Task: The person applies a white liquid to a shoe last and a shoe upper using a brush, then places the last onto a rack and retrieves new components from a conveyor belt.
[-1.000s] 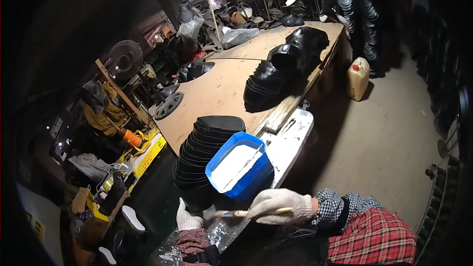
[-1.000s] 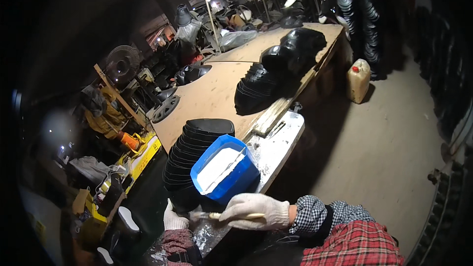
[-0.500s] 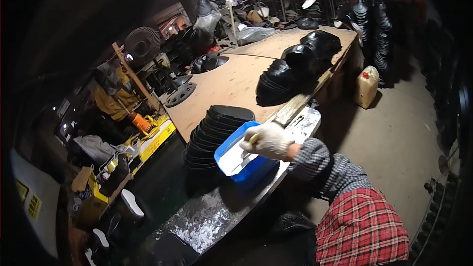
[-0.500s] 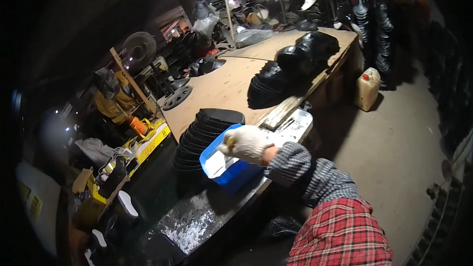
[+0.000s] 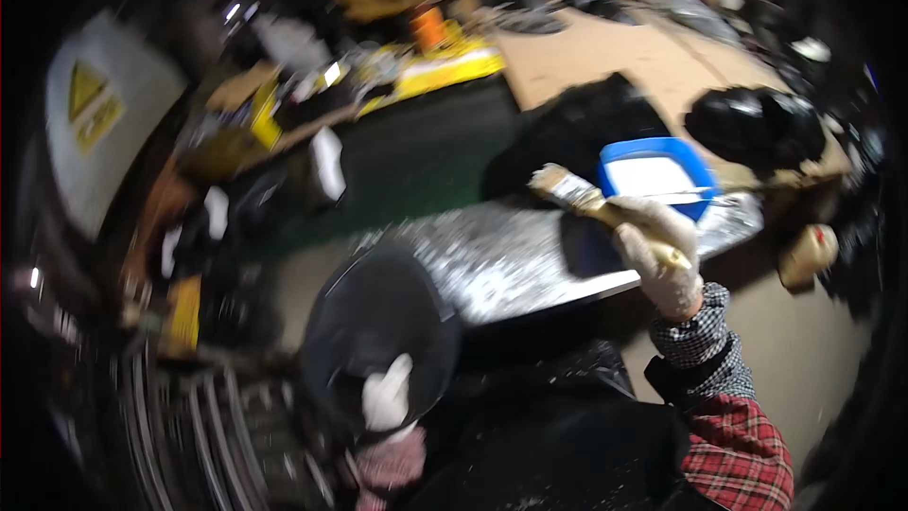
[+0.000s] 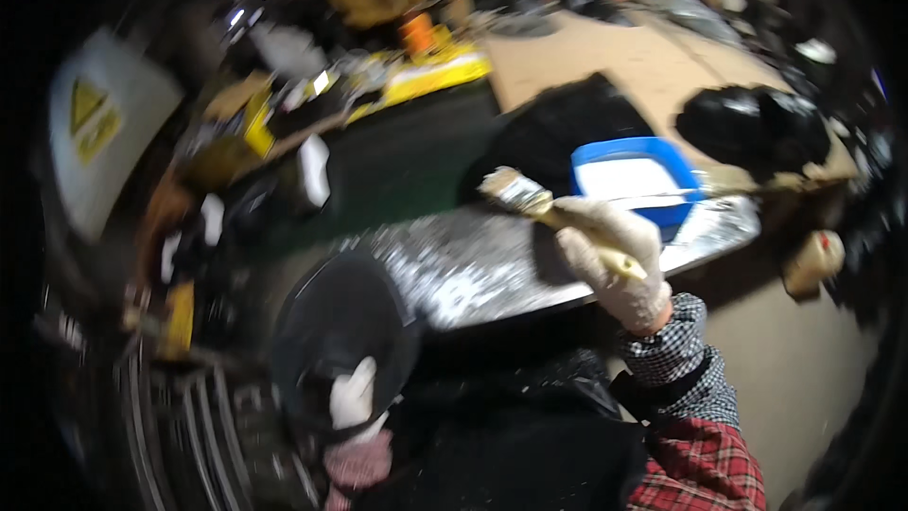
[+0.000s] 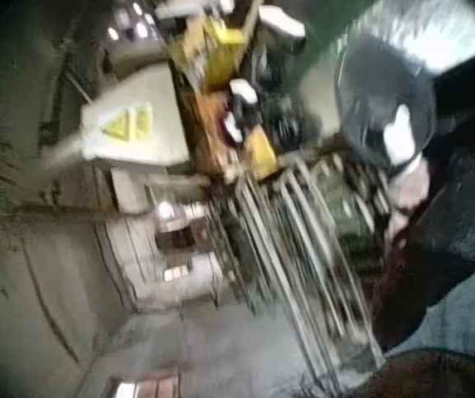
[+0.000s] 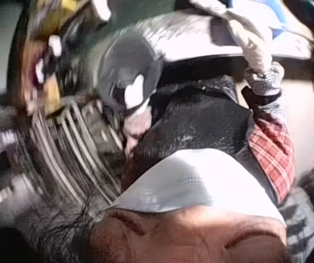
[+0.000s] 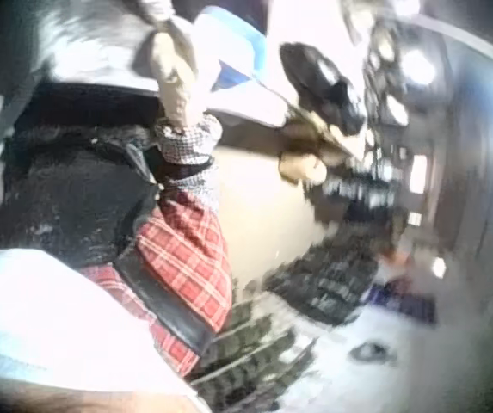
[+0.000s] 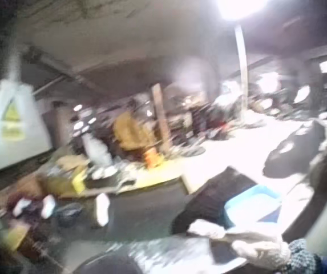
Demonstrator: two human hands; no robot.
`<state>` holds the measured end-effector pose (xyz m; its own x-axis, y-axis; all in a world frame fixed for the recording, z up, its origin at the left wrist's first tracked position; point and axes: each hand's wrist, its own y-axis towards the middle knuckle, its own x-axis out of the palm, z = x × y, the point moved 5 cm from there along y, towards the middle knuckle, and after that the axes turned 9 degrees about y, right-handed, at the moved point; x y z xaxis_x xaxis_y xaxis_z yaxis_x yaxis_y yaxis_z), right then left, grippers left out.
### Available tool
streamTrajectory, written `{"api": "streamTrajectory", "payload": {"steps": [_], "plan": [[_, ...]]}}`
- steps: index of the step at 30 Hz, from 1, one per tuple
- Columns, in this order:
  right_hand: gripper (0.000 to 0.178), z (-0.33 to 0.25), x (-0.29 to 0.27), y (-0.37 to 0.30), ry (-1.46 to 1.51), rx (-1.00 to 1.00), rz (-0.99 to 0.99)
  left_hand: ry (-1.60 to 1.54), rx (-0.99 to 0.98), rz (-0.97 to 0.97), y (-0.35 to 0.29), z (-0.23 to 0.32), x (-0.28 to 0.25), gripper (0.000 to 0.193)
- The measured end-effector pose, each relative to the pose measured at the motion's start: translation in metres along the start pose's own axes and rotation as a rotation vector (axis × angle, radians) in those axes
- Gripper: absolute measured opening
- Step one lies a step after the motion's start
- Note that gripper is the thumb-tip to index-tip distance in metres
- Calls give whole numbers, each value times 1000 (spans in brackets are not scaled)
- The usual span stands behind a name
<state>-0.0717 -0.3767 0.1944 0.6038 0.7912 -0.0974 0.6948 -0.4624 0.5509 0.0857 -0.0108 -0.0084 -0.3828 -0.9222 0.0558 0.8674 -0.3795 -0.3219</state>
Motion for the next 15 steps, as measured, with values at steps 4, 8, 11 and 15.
{"api": "streamTrajectory", "payload": {"steps": [4,8,11,15], "plan": [[31,17,92,4,134,63,-298,191,347,148,-31,58,54,46],[32,19,175,16,300,197,-558,13,344,210,-31,40,34,36],[26,69,157,11,501,421,-316,-119,267,193,-24,34,20,34],[22,70,121,-32,440,490,-393,-139,247,104,-10,38,26,31]]}}
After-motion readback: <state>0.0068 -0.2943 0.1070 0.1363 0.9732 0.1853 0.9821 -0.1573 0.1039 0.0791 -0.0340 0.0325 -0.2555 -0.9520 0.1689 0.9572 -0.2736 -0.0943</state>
